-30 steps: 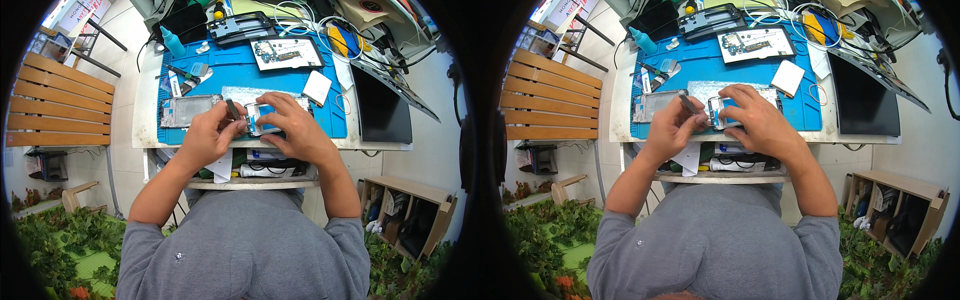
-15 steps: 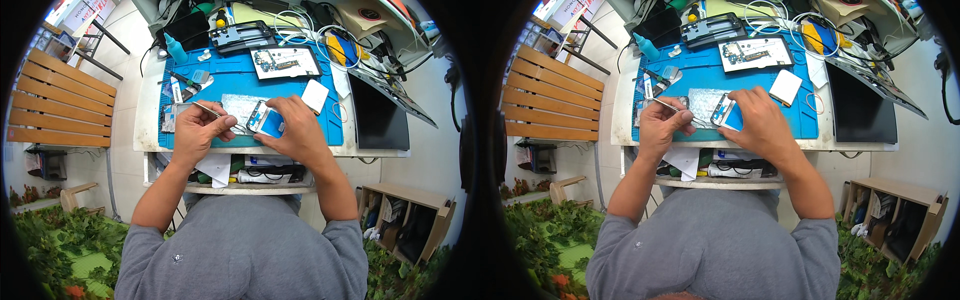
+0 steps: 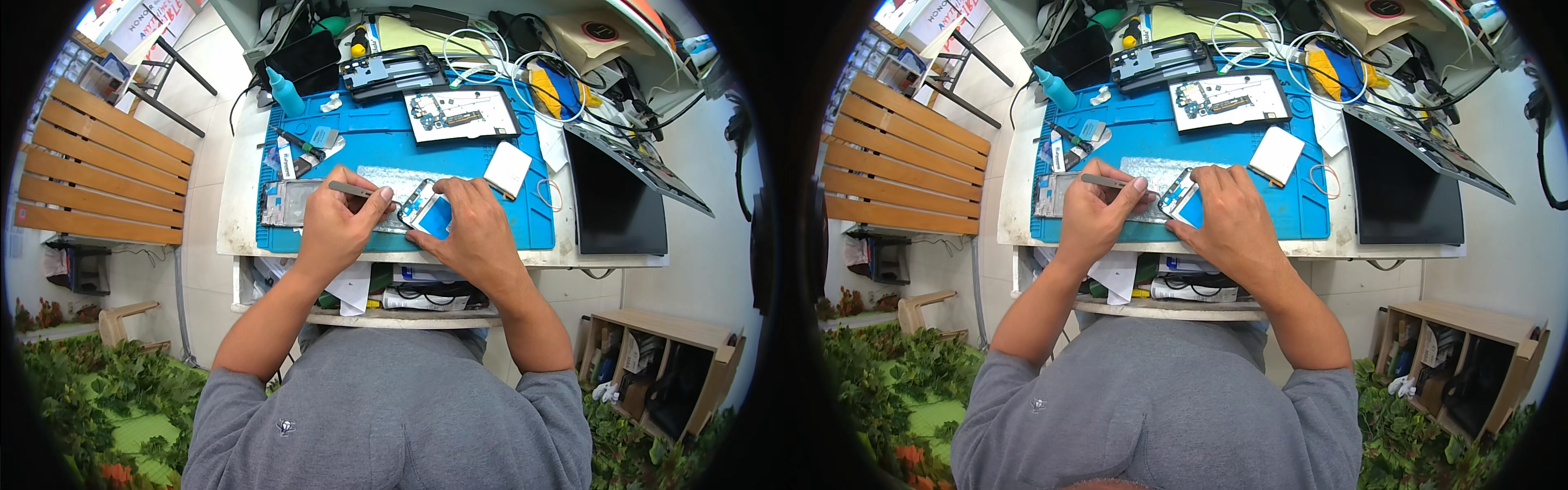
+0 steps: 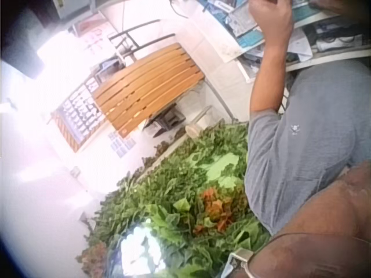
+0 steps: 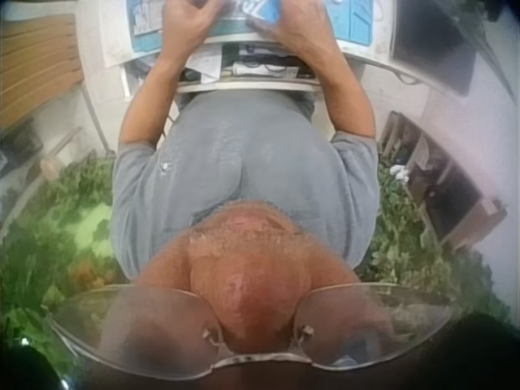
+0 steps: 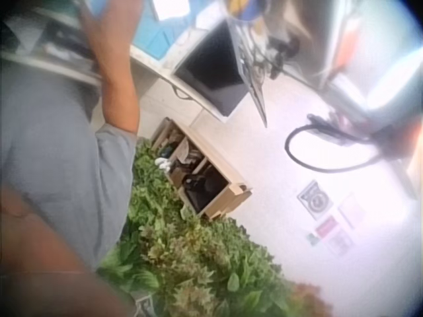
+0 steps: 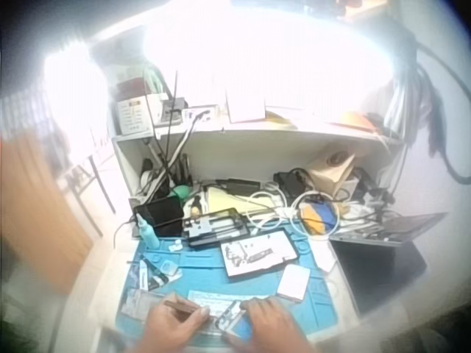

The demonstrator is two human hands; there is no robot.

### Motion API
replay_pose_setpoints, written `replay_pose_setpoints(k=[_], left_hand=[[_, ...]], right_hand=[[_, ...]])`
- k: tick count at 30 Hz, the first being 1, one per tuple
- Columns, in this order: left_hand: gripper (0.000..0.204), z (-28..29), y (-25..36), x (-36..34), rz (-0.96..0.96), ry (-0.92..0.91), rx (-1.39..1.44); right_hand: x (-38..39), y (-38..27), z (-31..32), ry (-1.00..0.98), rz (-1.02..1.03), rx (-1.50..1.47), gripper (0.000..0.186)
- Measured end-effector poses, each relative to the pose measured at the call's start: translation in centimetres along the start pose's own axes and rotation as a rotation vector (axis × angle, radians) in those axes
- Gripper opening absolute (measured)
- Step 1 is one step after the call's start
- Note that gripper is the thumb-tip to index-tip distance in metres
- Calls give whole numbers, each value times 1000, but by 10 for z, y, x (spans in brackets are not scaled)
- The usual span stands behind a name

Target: The person uses a pair of tweezers to detach a small component from a phone frame, then places a circuit board into the frame.

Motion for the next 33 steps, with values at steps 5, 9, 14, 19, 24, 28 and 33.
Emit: replay_pose_setpoints(k=[5, 9, 14, 19, 24, 28, 33], left_hand=[[23, -2, 1, -10, 34, -33, -71], [23, -4, 4, -13, 46, -46, -117], [25, -3, 5, -14, -13, -33, -145], [24, -6, 8, -14, 10, -42, -168], [26, -2, 6, -13, -19, -10, -120], [25, -4, 6, -14, -27, -26, -143], [22, -2, 6, -11, 5, -18, -143]], right_hand=[[1, 0, -1, -6, -4, 7, 67], [1, 2, -1, -5, 0, 1, 67], [1, 1, -1, -13, 0, 10, 68], [2, 3, -1, -9, -11, 13, 68], [1, 2, -1, -8, -6, 12, 69], [1, 2, -1, -9, -16, 18, 68], [1, 2, -3, -39, -27, 7, 66]])
Point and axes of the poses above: each hand's wrist, its own x-axis away from the middle knuckle, its own z-axis out of the back of the hand, y = z × x, the point moved 10 cm from there along -x, towards the middle knuckle, and after that the axes turned 8 degrees about -y, right-handed, at the moved point
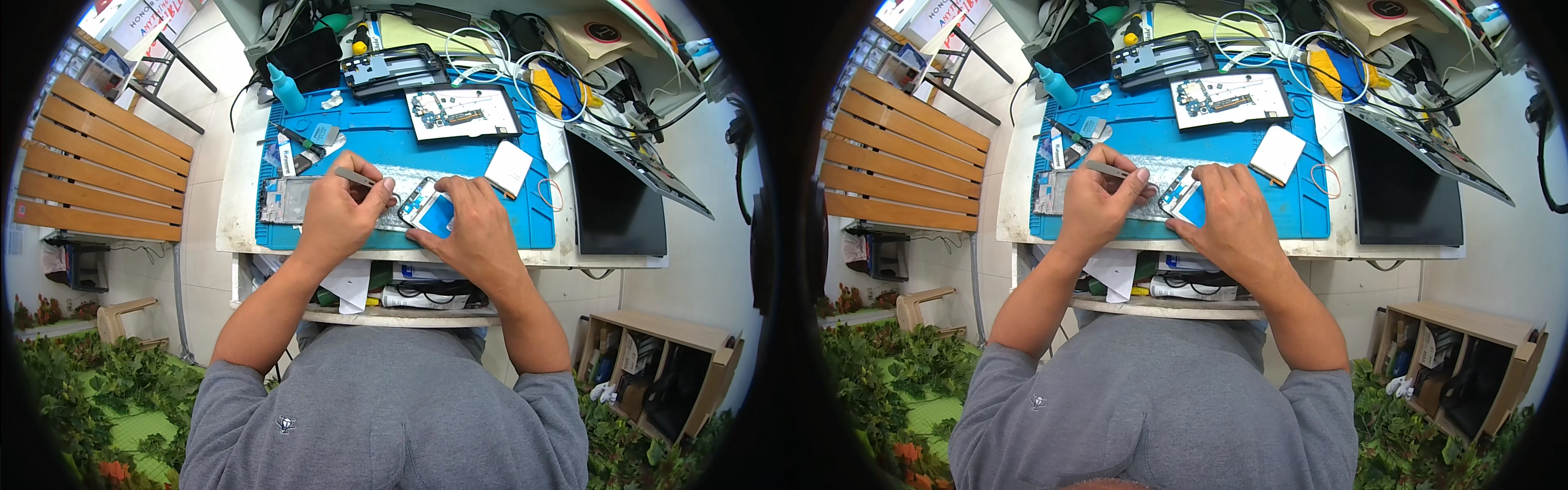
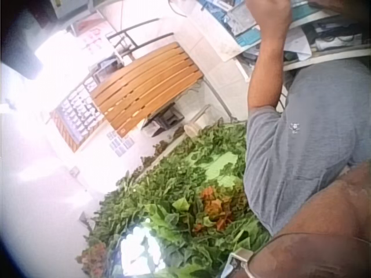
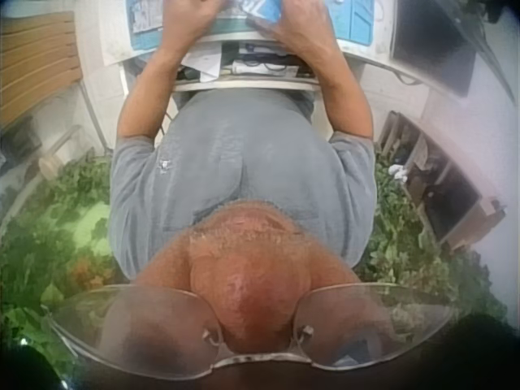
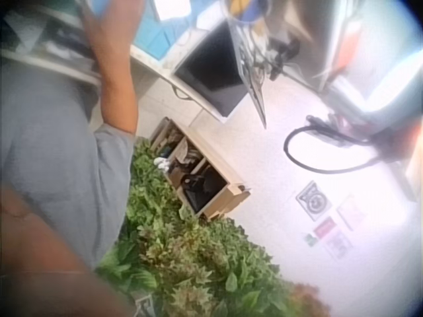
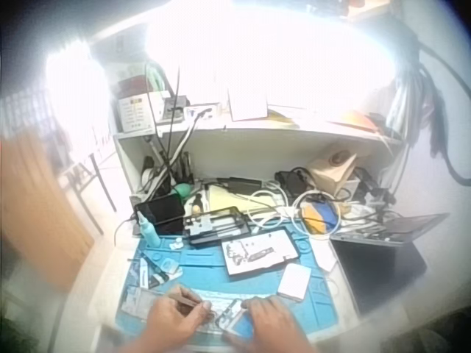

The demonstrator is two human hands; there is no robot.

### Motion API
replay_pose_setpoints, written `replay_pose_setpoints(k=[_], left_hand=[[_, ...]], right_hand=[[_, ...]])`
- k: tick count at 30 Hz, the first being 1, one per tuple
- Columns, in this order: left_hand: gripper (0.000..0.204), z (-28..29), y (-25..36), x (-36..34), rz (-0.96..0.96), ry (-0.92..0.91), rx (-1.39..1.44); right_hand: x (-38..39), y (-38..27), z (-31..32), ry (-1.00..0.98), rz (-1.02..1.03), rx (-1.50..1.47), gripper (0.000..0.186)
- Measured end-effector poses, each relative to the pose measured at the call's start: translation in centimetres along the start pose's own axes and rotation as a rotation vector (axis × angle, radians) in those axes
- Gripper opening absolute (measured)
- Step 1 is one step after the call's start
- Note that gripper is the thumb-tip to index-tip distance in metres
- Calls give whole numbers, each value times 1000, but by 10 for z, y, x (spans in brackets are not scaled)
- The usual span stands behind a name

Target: The person uses a pair of tweezers to detach a small component from a phone frame, then places a circuit board into the frame.

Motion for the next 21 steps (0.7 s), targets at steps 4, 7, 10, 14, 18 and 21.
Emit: replay_pose_setpoints(k=[4, 7, 10, 14, 18, 21], left_hand=[[26, 8, 10, 0, -46, 36, 127], [30, 11, 10, -2, 0, -14, 155], [31, 10, 8, -3, 30, -70, 221], [28, 9, 14, -6, -54, -114, 64], [26, 6, 7, -14, -65, -118, -29], [27, -1, 1, -17, -25, -134, 22]], right_hand=[[0, 3, 5, 56, -7, -2, 70], [-1, 5, 8, 58, -46, -2, 70], [-1, 6, 10, 68, -75, 17, 70], [-2, 9, 9, 49, -74, 10, 69], [1, 9, 11, 64, -47, 24, 70], [1, 10, 9, 43, -56, 22, 71]])
Point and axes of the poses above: each hand's wrist, its own x-axis away from the middle knuckle, its own z-axis out of the back of the hand, y = z × x, the point moved 10 cm from there along -x, towards the middle knuckle, and after that the axes turned 8 degrees about -y, right-handed, at the moved point
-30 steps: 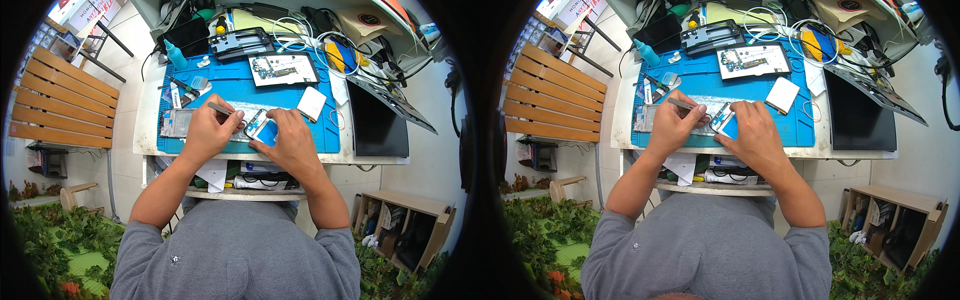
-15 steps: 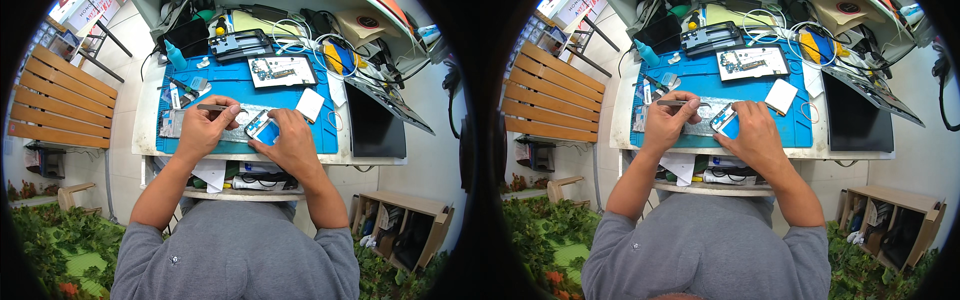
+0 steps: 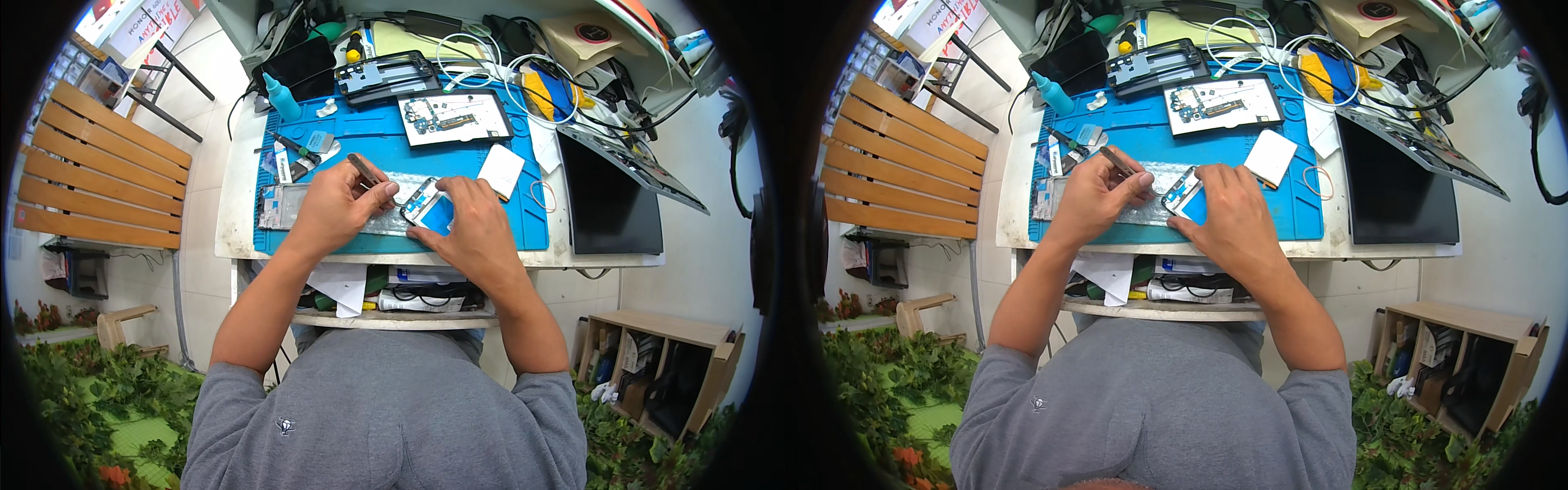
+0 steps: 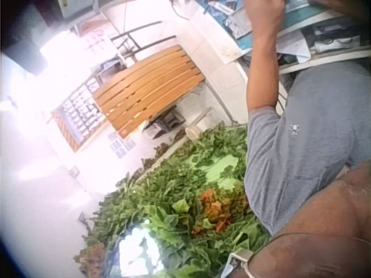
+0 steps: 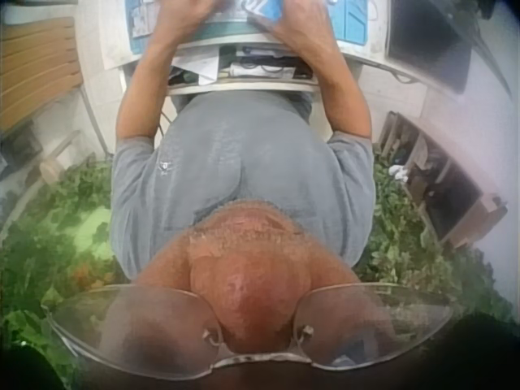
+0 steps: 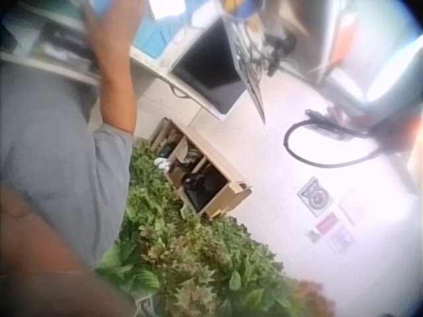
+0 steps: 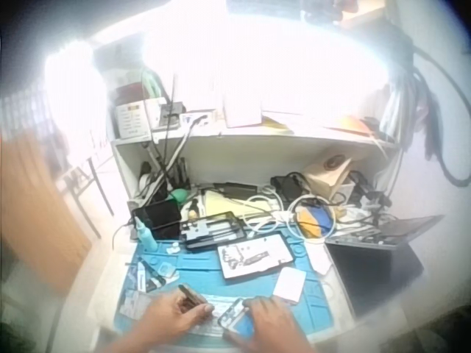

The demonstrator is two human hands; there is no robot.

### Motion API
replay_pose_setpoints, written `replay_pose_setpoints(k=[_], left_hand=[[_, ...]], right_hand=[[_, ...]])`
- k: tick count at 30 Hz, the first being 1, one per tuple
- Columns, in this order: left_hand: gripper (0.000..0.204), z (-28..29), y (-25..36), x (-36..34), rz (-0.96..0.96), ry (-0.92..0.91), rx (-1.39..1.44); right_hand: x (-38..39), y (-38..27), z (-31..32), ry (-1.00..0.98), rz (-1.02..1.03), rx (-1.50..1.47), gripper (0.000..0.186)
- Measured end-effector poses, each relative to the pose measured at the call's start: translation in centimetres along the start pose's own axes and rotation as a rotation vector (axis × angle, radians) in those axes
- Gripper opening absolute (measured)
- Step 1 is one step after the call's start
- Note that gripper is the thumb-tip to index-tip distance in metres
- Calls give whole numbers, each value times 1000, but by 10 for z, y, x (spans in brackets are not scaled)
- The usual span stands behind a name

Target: The person uses a pair of tweezers to detach a small component from a phone frame, then places a circuit board into the frame.

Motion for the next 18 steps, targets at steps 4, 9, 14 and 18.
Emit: replay_pose_setpoints(k=[4, 9, 14, 18], left_hand=[[28, -4, 6, -2, 10, 2, -56], [26, -5, 6, -4, 48, -41, -155], [27, -5, 7, -4, 54, -48, -201], [28, -3, 9, -4, 4, -14, -210]], right_hand=[[2, 0, -1, 10, 7, 3, 71], [2, 1, -1, 3, -1, 3, 70], [2, 0, 0, 7, 7, 5, 70], [2, 1, 0, 8, 3, 9, 70]])
Point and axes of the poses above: each hand's wrist, its own x-axis away from the middle knuckle, its own z-axis out of the back of the hand, y = z × x, the point moved 10 cm from there along -x, towards the middle knuckle, and after that the axes turned 8 degrees about -y, right-handed, at the moved point
